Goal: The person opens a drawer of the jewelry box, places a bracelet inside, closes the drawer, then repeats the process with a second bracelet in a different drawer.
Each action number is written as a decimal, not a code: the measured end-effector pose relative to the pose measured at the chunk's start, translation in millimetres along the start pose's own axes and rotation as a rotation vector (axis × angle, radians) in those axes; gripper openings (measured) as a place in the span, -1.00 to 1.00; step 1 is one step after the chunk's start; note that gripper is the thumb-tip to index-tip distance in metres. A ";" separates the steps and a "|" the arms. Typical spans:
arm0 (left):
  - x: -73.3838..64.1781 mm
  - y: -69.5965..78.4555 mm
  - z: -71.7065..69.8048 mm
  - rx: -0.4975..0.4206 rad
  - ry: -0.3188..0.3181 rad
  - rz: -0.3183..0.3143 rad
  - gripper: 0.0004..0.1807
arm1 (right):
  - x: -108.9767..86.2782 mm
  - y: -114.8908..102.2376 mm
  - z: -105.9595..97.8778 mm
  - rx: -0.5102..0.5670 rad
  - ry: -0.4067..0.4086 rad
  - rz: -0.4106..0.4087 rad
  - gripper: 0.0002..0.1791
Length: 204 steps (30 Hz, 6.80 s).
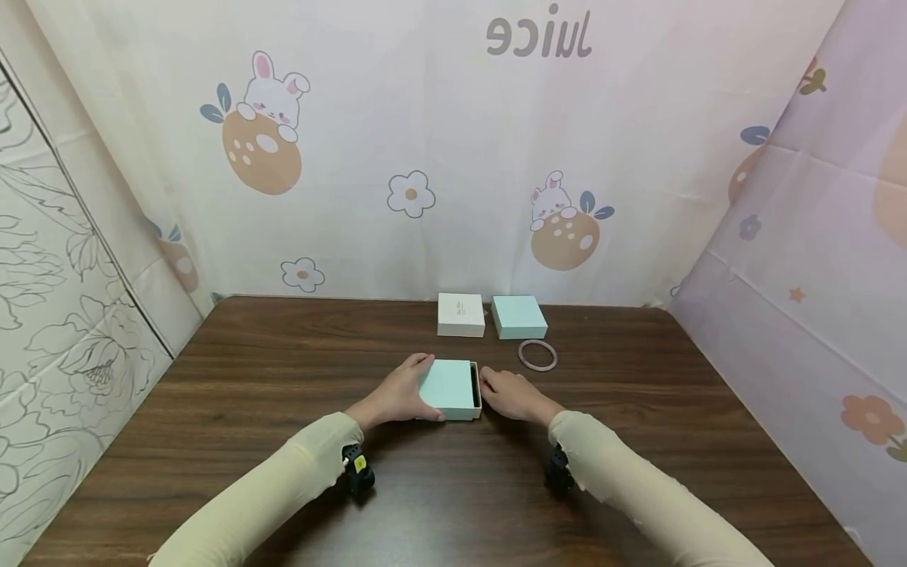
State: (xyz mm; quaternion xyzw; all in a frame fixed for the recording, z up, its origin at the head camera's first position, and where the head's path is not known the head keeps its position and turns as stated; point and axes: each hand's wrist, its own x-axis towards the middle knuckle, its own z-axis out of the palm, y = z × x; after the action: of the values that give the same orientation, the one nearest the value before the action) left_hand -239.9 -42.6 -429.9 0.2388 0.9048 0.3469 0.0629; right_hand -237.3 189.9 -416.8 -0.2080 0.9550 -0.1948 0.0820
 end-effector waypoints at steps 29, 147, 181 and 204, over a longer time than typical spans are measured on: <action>-0.5 -0.9 2.5 0.006 0.001 0.015 0.18 | -6.3 12.0 1.0 -0.079 0.044 -0.019 -0.77; -2.3 -0.4 1.5 -0.006 0.013 0.018 0.18 | -29.0 46.0 -18.9 -0.063 0.043 0.027 -0.90; -1.6 -3.4 1.7 -0.006 0.002 0.029 0.17 | -11.5 99.0 -62.3 -0.261 0.091 0.199 -0.85; 0.4 -5.2 1.4 -0.005 0.001 0.040 0.17 | 9.0 110.6 -65.5 -0.271 -0.055 0.414 -0.48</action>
State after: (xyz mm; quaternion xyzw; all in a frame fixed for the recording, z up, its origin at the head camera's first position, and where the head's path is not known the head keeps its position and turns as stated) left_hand -241.9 -44.9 -434.3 0.2563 0.8990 0.3506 0.0562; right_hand -301.4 300.8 -402.8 -0.0223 0.9921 -0.0381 0.1175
